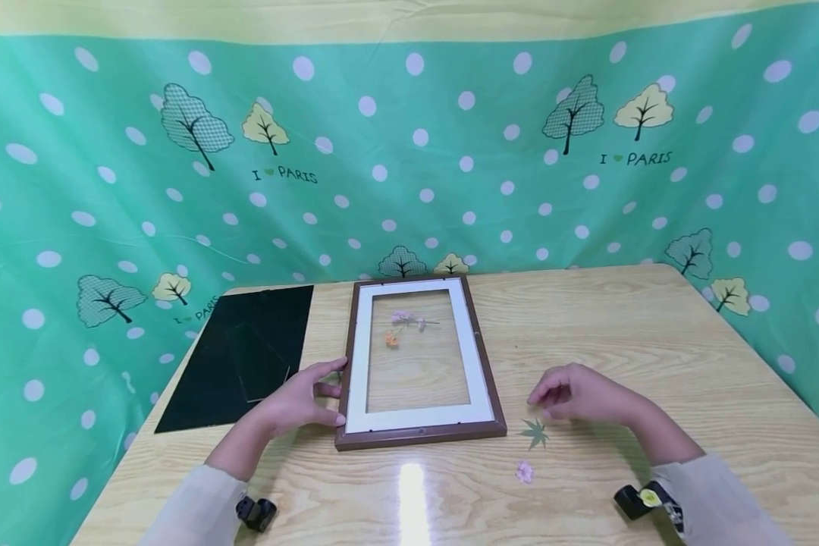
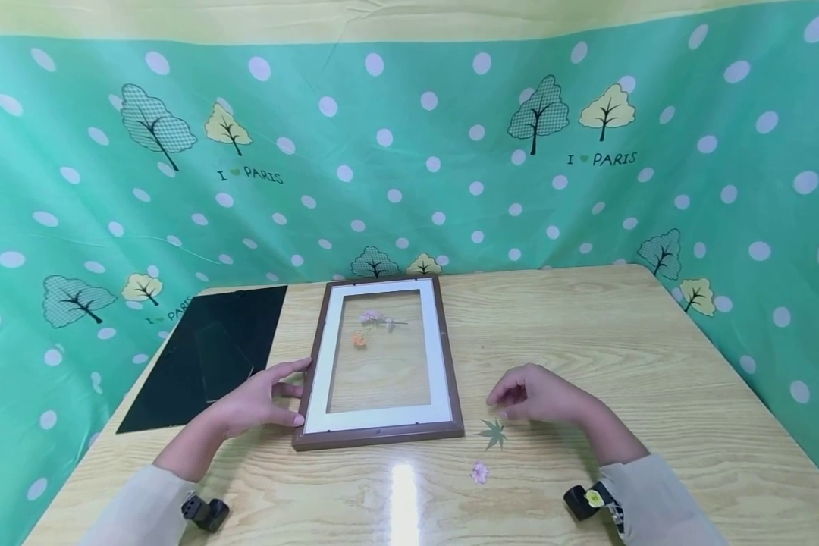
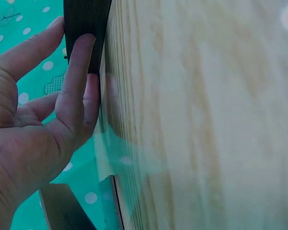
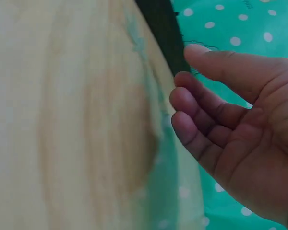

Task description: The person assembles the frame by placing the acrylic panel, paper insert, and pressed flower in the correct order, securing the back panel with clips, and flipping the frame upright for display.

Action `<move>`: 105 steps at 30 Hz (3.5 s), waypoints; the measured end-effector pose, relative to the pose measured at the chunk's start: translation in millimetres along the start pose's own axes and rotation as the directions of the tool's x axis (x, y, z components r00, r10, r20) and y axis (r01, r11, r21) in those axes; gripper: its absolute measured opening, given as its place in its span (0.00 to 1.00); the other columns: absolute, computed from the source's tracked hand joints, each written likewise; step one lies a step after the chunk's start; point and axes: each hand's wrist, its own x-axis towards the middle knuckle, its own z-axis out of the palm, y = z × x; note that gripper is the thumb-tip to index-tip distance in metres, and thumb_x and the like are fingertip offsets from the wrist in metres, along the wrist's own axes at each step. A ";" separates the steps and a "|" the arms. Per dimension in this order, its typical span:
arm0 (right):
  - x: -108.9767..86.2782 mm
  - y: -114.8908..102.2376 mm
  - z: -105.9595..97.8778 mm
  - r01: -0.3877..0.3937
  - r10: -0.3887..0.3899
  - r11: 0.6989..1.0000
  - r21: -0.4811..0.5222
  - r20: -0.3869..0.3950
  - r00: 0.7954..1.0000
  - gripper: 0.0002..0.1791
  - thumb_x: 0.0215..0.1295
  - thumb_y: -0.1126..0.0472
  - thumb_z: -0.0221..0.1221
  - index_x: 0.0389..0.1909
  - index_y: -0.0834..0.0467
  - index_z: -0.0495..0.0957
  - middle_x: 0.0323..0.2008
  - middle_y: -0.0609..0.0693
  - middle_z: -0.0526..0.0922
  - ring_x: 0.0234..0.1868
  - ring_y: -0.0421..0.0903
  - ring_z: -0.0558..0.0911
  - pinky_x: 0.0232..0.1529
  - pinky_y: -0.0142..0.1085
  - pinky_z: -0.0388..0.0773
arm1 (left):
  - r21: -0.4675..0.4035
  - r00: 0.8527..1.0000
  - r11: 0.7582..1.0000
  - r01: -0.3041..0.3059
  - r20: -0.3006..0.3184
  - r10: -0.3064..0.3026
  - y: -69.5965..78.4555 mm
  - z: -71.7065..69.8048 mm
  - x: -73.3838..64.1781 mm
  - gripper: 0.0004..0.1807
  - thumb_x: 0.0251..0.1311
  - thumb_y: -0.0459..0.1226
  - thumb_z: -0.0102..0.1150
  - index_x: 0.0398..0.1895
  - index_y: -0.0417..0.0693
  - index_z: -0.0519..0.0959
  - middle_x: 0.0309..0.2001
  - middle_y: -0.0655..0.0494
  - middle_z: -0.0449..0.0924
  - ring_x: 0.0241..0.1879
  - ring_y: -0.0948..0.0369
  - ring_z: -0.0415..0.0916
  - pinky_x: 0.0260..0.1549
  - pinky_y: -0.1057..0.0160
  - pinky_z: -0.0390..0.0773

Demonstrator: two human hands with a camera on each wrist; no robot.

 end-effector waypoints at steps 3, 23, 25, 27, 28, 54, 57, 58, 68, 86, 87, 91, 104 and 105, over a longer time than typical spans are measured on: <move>-0.8 2.5 3.8 0.011 -0.011 1.000 -0.015 0.031 0.999 0.09 0.56 0.66 0.68 0.39 0.55 0.86 0.36 0.49 0.81 0.36 0.43 0.78 0.37 0.33 0.79 | 0.014 1.000 1.000 -0.007 0.001 0.007 1.0 -0.4 -1.1 0.52 0.44 0.31 0.77 0.74 0.47 0.59 0.65 0.42 0.64 0.56 0.50 0.73 0.45 0.58 0.81; -6.5 7.6 13.2 0.053 -0.054 0.995 -0.084 -0.002 0.999 0.08 0.53 0.67 0.70 0.29 0.50 0.85 0.33 0.44 0.78 0.32 0.39 0.74 0.32 0.30 0.75 | 0.008 1.000 1.000 -0.024 0.013 0.024 2.1 -0.3 -1.9 0.52 0.45 0.29 0.76 0.75 0.44 0.58 0.65 0.40 0.63 0.56 0.48 0.73 0.44 0.57 0.81; -6.5 7.8 13.7 0.060 -0.062 0.994 -0.092 -0.016 0.998 0.07 0.55 0.68 0.69 0.29 0.51 0.84 0.33 0.45 0.79 0.32 0.39 0.75 0.32 0.31 0.76 | 0.009 1.000 1.000 -0.025 0.013 0.025 2.4 -0.2 -2.0 0.52 0.45 0.29 0.76 0.75 0.45 0.58 0.66 0.40 0.63 0.56 0.49 0.73 0.44 0.57 0.81; -6.2 8.0 13.9 0.065 -0.067 0.994 -0.092 -0.024 0.997 0.07 0.56 0.67 0.69 0.30 0.52 0.84 0.32 0.45 0.79 0.32 0.38 0.76 0.32 0.31 0.76 | 0.011 1.000 1.000 -0.027 0.012 0.027 2.1 -0.3 -2.0 0.52 0.45 0.29 0.76 0.74 0.44 0.58 0.65 0.40 0.64 0.56 0.49 0.73 0.44 0.58 0.81; -6.1 8.1 14.3 0.070 -0.073 0.993 -0.091 -0.027 0.997 0.06 0.56 0.67 0.69 0.30 0.52 0.84 0.32 0.45 0.79 0.32 0.38 0.76 0.32 0.31 0.76 | 0.013 1.000 1.000 -0.027 0.012 0.026 1.7 -0.4 -2.0 0.52 0.45 0.29 0.76 0.74 0.44 0.59 0.65 0.40 0.64 0.56 0.49 0.73 0.45 0.58 0.81; -1.9 17.6 7.1 -0.019 -0.006 0.983 -0.180 -0.141 0.990 0.15 0.53 0.61 0.72 0.43 0.57 0.86 0.31 0.46 0.76 0.32 0.42 0.71 0.30 0.31 0.73 | 0.057 1.000 0.998 -0.002 -0.018 0.003 0.0 1.1 -1.8 0.50 0.45 0.32 0.77 0.74 0.50 0.61 0.64 0.47 0.67 0.55 0.52 0.73 0.48 0.57 0.79; -1.8 16.6 7.8 -0.024 -0.004 0.983 -0.184 -0.148 0.989 0.12 0.54 0.61 0.72 0.41 0.55 0.86 0.31 0.46 0.76 0.32 0.42 0.72 0.30 0.31 0.73 | 0.058 1.000 0.998 -0.010 -0.013 0.010 -0.1 1.0 -1.7 0.50 0.45 0.32 0.77 0.74 0.49 0.61 0.64 0.46 0.66 0.56 0.51 0.73 0.48 0.57 0.79; -1.7 16.0 8.2 -0.027 -0.001 0.982 -0.186 -0.151 0.989 0.11 0.54 0.61 0.72 0.40 0.55 0.86 0.32 0.45 0.76 0.32 0.42 0.72 0.31 0.31 0.73 | 0.056 1.000 0.998 -0.013 -0.009 0.013 0.3 1.0 -1.9 0.50 0.45 0.32 0.76 0.74 0.49 0.60 0.65 0.45 0.66 0.56 0.51 0.73 0.48 0.57 0.79; 1.0 13.9 11.7 -0.090 0.073 0.988 -0.124 -0.137 0.988 0.11 0.52 0.67 0.70 0.35 0.54 0.80 0.29 0.45 0.76 0.31 0.43 0.74 0.30 0.32 0.75 | 0.064 1.000 0.998 0.005 -0.027 -0.003 1.7 2.5 -3.2 0.50 0.45 0.32 0.77 0.74 0.50 0.62 0.65 0.48 0.66 0.55 0.53 0.73 0.49 0.57 0.79; 14.6 -3.3 -3.2 -0.044 0.051 0.998 0.036 -0.195 0.979 0.07 0.59 0.65 0.67 0.37 0.58 0.81 0.32 0.51 0.80 0.35 0.48 0.78 0.35 0.33 0.78 | 0.075 0.999 0.997 0.005 -0.033 -0.003 1.0 2.6 -3.6 0.50 0.45 0.33 0.77 0.73 0.50 0.62 0.63 0.48 0.67 0.55 0.53 0.73 0.51 0.54 0.77; 17.1 -5.1 -3.9 -0.042 0.050 0.998 0.044 -0.200 0.978 0.06 0.59 0.65 0.66 0.37 0.59 0.81 0.32 0.51 0.80 0.35 0.48 0.78 0.36 0.33 0.78 | 0.075 1.000 0.997 0.002 -0.030 0.000 0.6 2.5 -3.7 0.50 0.45 0.33 0.77 0.73 0.49 0.62 0.64 0.47 0.67 0.55 0.53 0.73 0.52 0.53 0.77; 27.8 -11.6 -5.2 -0.022 0.041 0.996 0.090 -0.210 0.977 0.06 0.60 0.65 0.66 0.38 0.60 0.82 0.32 0.53 0.81 0.35 0.49 0.78 0.36 0.34 0.78 | 0.072 1.000 0.997 -0.012 -0.016 0.013 -0.1 2.3 -4.2 0.50 0.45 0.33 0.77 0.74 0.48 0.61 0.65 0.46 0.65 0.55 0.52 0.73 0.52 0.53 0.77; 64.3 -33.1 -9.7 0.016 0.029 0.977 0.212 -0.206 0.978 0.10 0.63 0.62 0.64 0.42 0.64 0.82 0.36 0.56 0.83 0.37 0.53 0.80 0.43 0.47 0.80 | 0.067 1.000 0.998 -0.009 -0.016 0.010 1.8 3.2 -4.6 0.50 0.45 0.32 0.76 0.74 0.48 0.61 0.65 0.46 0.65 0.56 0.52 0.73 0.53 0.51 0.76; 67.2 -35.3 -10.1 0.020 0.024 0.977 0.213 -0.203 0.979 0.11 0.64 0.62 0.64 0.42 0.65 0.82 0.36 0.56 0.83 0.38 0.55 0.80 0.43 0.48 0.80 | 0.070 1.000 0.998 -0.008 -0.016 0.009 1.8 3.2 -4.7 0.50 0.45 0.32 0.76 0.74 0.48 0.61 0.65 0.46 0.65 0.56 0.52 0.73 0.53 0.51 0.76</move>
